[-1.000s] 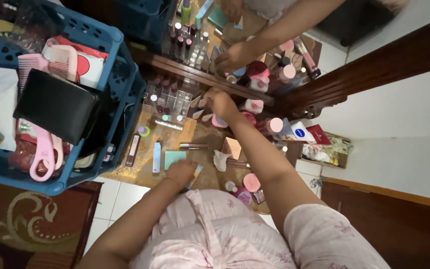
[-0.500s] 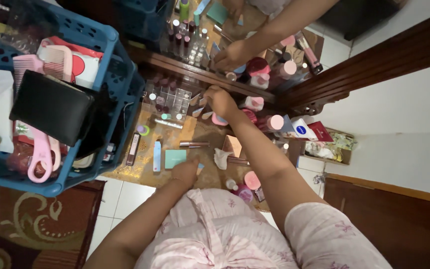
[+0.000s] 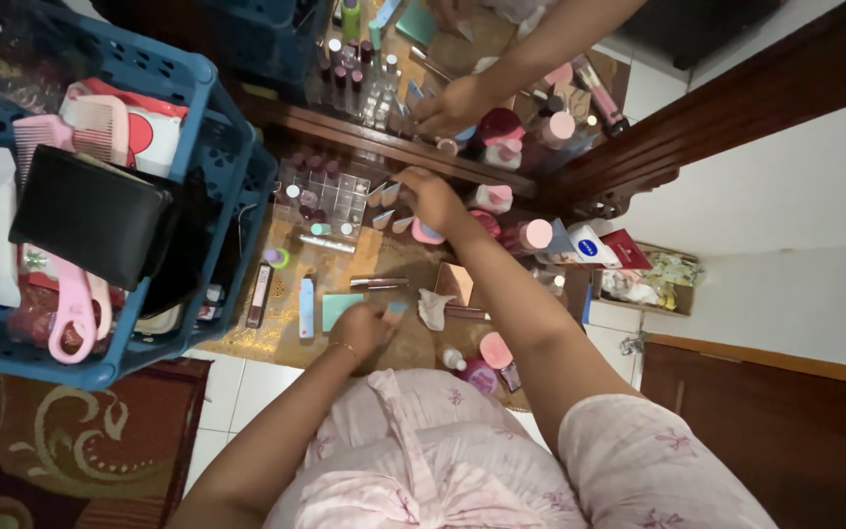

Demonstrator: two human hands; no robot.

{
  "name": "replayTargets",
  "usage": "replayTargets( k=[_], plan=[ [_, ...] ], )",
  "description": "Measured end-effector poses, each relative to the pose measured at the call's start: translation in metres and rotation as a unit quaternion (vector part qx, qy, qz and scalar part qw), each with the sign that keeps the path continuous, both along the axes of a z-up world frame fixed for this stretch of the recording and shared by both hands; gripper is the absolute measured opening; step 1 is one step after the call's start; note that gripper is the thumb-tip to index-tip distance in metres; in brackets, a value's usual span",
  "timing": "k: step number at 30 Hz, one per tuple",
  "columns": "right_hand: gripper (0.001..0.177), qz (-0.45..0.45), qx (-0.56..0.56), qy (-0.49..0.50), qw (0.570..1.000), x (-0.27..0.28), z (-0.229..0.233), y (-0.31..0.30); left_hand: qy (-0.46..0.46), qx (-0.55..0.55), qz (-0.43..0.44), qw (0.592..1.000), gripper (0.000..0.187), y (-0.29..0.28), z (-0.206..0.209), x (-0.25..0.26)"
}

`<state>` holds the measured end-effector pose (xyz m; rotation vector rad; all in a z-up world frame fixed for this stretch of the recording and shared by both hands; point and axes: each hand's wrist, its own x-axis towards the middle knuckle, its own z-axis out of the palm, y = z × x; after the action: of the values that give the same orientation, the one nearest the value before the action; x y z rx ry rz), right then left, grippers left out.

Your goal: The person organizes various makeup containers and cosmetic products on a vanity table, picking up bottles, tubes, and palettes by hand to reposition them.

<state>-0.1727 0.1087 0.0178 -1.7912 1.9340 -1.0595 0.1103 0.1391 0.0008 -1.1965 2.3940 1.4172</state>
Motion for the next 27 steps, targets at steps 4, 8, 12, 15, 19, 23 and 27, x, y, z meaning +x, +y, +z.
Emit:
replayTargets(
  k=[4,8,12,15,19,23,27],
  plan=[
    [0.023,-0.055,-0.011,-0.043,0.998,-0.005,0.024,0.018,0.060,0.050,0.077,0.994,0.028,-0.009,-0.011,0.000],
    [0.022,-0.022,0.146,-0.197,0.969,0.009,0.054,0.065,0.238,-0.025,0.107,0.965,0.030,-0.023,-0.006,-0.014],
    [0.030,0.106,0.122,-0.124,0.979,0.036,0.083,0.090,0.260,-0.077,0.089,0.958,0.029,-0.033,0.019,-0.034],
    [0.024,0.050,0.097,-0.093,0.990,0.041,0.094,0.089,0.295,-0.093,0.079,0.948,0.032,-0.034,0.042,-0.046],
    [0.009,-0.022,0.023,-0.030,0.999,0.019,0.101,0.079,0.334,-0.103,0.096,0.932,0.044,-0.036,0.056,-0.049],
    [0.010,-0.076,-0.025,0.016,0.997,-0.001,0.089,0.055,0.222,-0.072,0.120,0.965,0.035,-0.037,0.035,-0.025],
    [0.012,-0.039,-0.053,0.071,0.995,-0.009,0.054,0.025,0.215,-0.069,0.116,0.967,0.030,-0.026,0.011,0.000]
  ],
)
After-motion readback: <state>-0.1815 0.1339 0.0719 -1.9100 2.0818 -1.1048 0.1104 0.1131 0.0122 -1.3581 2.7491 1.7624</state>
